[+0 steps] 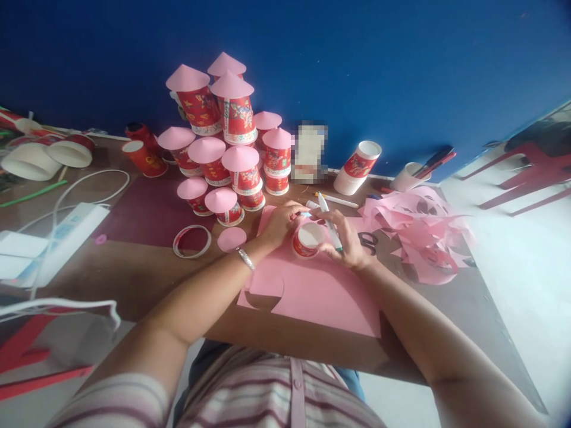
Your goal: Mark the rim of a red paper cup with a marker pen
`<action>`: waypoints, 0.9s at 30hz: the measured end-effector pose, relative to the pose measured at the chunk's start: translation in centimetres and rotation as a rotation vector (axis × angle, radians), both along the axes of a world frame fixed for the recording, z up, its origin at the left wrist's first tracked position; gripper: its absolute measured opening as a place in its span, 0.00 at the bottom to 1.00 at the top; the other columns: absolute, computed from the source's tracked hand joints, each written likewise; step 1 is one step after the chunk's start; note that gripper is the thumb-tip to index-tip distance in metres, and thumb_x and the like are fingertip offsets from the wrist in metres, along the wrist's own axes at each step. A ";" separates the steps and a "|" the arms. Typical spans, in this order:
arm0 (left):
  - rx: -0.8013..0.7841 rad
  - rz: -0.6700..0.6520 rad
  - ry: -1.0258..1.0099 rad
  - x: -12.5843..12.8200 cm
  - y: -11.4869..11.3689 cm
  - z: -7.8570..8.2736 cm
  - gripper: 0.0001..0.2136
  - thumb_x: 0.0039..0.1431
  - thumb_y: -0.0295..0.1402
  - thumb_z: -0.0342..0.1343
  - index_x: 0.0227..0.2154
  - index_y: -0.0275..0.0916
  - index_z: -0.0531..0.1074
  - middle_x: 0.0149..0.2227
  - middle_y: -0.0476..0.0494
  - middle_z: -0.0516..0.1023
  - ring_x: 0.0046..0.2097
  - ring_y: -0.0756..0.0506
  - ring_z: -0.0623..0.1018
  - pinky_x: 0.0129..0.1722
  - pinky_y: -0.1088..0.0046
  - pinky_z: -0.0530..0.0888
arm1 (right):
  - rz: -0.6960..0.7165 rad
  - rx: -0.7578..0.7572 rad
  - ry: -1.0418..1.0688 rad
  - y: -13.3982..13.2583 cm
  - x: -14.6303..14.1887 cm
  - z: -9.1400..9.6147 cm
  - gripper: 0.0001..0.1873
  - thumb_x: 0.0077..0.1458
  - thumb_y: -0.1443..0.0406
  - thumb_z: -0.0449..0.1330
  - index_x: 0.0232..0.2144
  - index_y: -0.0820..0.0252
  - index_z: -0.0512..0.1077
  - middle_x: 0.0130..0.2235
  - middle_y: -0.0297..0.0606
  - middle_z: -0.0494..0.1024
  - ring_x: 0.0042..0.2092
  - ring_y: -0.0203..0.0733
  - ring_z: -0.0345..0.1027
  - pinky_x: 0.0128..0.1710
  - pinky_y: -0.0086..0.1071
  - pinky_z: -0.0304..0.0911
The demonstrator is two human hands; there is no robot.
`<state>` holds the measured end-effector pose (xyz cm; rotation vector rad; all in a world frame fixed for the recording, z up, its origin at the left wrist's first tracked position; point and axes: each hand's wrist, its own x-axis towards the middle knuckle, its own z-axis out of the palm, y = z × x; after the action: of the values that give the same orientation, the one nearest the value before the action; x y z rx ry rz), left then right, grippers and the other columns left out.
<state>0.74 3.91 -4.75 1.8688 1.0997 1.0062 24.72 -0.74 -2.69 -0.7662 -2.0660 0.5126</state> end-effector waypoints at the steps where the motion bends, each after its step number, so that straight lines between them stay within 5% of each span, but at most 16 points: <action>1: 0.001 -0.004 0.009 0.1 0.1 -0.1 0.13 0.72 0.41 0.62 0.46 0.43 0.90 0.50 0.39 0.91 0.51 0.38 0.86 0.58 0.59 0.84 | 0.028 0.049 -0.028 0.0 0.0 -0.2 0.42 0.75 0.29 0.62 0.70 0.51 0.72 0.63 0.55 0.87 0.63 0.64 0.86 0.61 0.57 0.84; 5: 0.008 -0.021 0.034 0.4 0.4 -0.3 0.09 0.68 0.41 0.65 0.36 0.44 0.86 0.41 0.40 0.88 0.47 0.36 0.84 0.56 0.56 0.84 | 0.057 0.123 -0.111 -0.1 -0.2 -1.0 0.50 0.72 0.31 0.69 0.78 0.49 0.64 0.67 0.58 0.85 0.67 0.70 0.84 0.65 0.64 0.83; 8: 0.010 -0.035 0.034 0.5 0.4 -0.2 0.10 0.70 0.41 0.65 0.34 0.43 0.84 0.43 0.38 0.88 0.48 0.35 0.85 0.58 0.55 0.84 | 0.022 0.112 -0.171 -0.3 -0.5 -1.3 0.47 0.74 0.39 0.72 0.81 0.50 0.62 0.68 0.59 0.84 0.67 0.70 0.85 0.67 0.65 0.83; 13: 0.000 -0.023 0.043 0.3 0.0 0.3 0.09 0.68 0.31 0.61 0.42 0.41 0.87 0.53 0.37 0.89 0.54 0.36 0.87 0.61 0.58 0.84 | 0.041 0.143 -0.120 -0.7 -0.8 -1.4 0.44 0.77 0.52 0.72 0.83 0.49 0.58 0.69 0.57 0.84 0.68 0.69 0.84 0.70 0.66 0.81; 19: 0.013 0.047 0.055 0.0 -0.3 0.6 0.15 0.71 0.26 0.58 0.53 0.38 0.87 0.60 0.36 0.88 0.59 0.39 0.87 0.65 0.59 0.85 | -0.016 0.158 -0.095 -0.4 -0.5 -1.9 0.46 0.74 0.50 0.75 0.82 0.50 0.59 0.70 0.59 0.82 0.69 0.71 0.83 0.68 0.68 0.83; 27: 0.056 0.122 -0.276 0.1 -1.7 1.5 0.17 0.79 0.49 0.62 0.50 0.41 0.86 0.55 0.38 0.89 0.57 0.39 0.87 0.59 0.61 0.82 | -0.122 0.153 0.044 0.2 -0.5 -1.3 0.39 0.76 0.50 0.72 0.79 0.48 0.62 0.67 0.54 0.83 0.65 0.65 0.84 0.66 0.64 0.85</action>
<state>0.81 2.17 -3.28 1.6596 1.0369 1.3326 24.25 -0.56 -4.00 -0.7777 -1.9782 0.2968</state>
